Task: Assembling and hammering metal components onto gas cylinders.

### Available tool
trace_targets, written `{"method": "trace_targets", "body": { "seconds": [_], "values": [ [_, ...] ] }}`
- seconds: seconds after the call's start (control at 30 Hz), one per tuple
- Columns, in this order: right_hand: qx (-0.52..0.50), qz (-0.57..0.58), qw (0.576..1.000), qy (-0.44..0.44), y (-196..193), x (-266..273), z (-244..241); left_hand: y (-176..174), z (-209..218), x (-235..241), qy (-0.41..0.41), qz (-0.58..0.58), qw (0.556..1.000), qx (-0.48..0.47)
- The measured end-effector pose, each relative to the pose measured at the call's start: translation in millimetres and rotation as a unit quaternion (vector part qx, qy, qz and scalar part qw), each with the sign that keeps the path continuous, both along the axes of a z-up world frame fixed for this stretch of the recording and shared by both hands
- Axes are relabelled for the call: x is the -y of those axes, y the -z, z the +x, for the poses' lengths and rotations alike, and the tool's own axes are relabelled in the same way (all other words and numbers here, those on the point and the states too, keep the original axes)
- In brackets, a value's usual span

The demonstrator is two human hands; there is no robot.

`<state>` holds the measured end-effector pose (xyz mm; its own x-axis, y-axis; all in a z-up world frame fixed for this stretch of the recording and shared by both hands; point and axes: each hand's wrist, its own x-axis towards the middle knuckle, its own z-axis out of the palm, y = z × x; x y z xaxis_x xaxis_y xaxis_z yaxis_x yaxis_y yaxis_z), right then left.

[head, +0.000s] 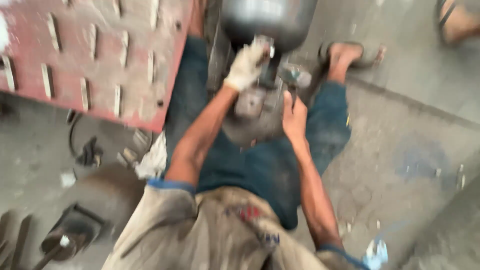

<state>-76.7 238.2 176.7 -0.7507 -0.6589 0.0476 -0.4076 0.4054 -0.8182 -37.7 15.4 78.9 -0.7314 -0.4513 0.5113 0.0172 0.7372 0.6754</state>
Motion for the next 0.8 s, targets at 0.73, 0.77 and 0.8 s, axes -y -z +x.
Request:
{"method": "trace_targets", "body": {
  "seconds": [0.73,0.77,0.8],
  "values": [
    [0.131,0.106,0.982,-0.091,73,-24,55,-157,310,21,-0.323,-0.034,0.880,0.346],
    [0.131,0.103,0.982,-0.086,70,-23,56,-159,311,26,-0.356,-0.082,0.863,0.349],
    [0.131,0.101,0.983,-0.082,66,-22,56,-162,311,30,-0.387,-0.130,0.842,0.351]
  ]
}}
